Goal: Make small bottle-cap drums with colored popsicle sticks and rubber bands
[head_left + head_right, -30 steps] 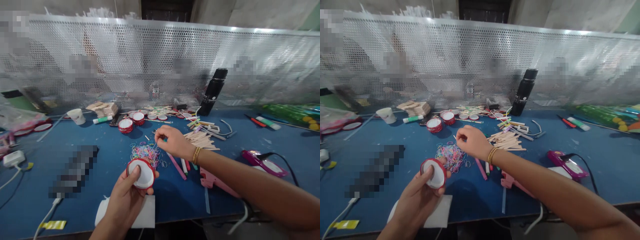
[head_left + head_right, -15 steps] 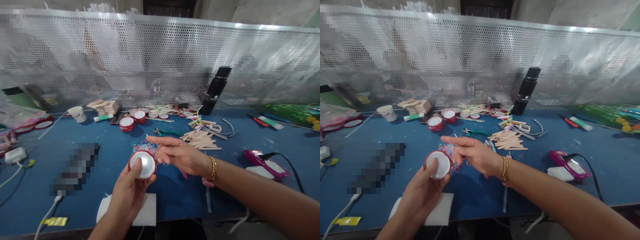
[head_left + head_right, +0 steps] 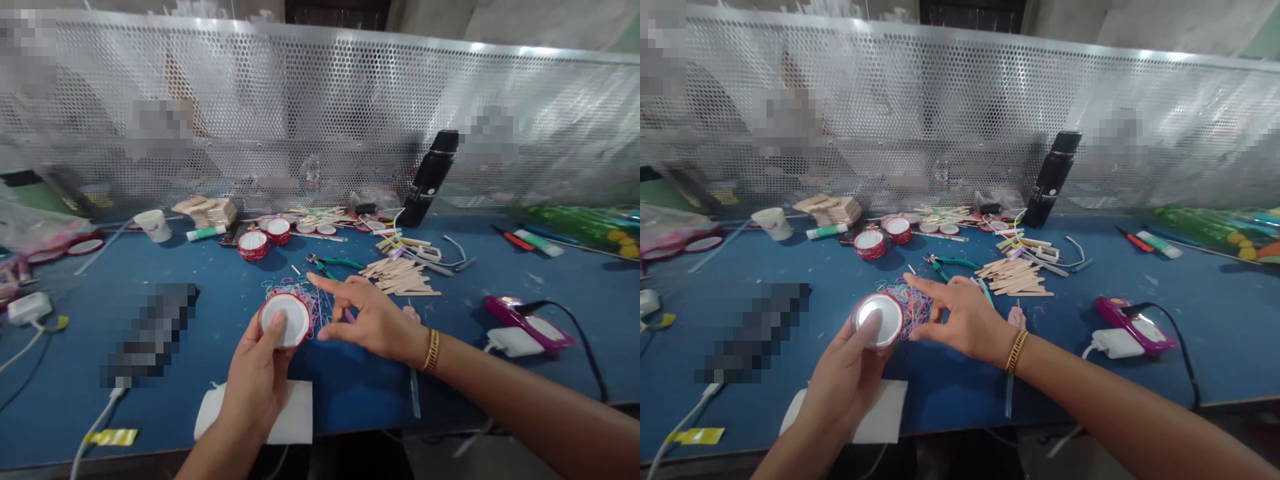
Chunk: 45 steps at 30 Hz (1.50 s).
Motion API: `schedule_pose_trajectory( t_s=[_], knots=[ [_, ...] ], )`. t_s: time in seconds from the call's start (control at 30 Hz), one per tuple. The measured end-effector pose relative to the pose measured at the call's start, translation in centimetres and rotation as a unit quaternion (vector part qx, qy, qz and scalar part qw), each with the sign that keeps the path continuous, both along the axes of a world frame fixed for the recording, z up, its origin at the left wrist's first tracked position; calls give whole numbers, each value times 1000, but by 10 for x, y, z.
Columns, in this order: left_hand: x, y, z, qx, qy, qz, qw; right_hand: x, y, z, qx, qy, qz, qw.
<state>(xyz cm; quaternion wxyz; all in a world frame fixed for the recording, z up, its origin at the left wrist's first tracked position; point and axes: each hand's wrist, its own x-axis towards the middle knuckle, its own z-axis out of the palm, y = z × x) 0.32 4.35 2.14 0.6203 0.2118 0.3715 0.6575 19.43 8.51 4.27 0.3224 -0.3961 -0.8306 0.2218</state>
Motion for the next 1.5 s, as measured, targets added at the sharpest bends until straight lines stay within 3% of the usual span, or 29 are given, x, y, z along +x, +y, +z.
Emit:
schedule_pose_trajectory(
  t_s=[0.4, 1.03, 1.5],
  knots=[
    [-4, -5, -10, 63, 192, 15, 979, -24, -19, 9, 123, -82, 1, 989],
    [-5, -5, -13, 57, 203, 0, 977, -31, -8, 4, 104, -96, 3, 990],
    [-3, -6, -8, 56, 166, 10, 984, -30, -7, -8, 55, -24, 4, 998]
  ],
)
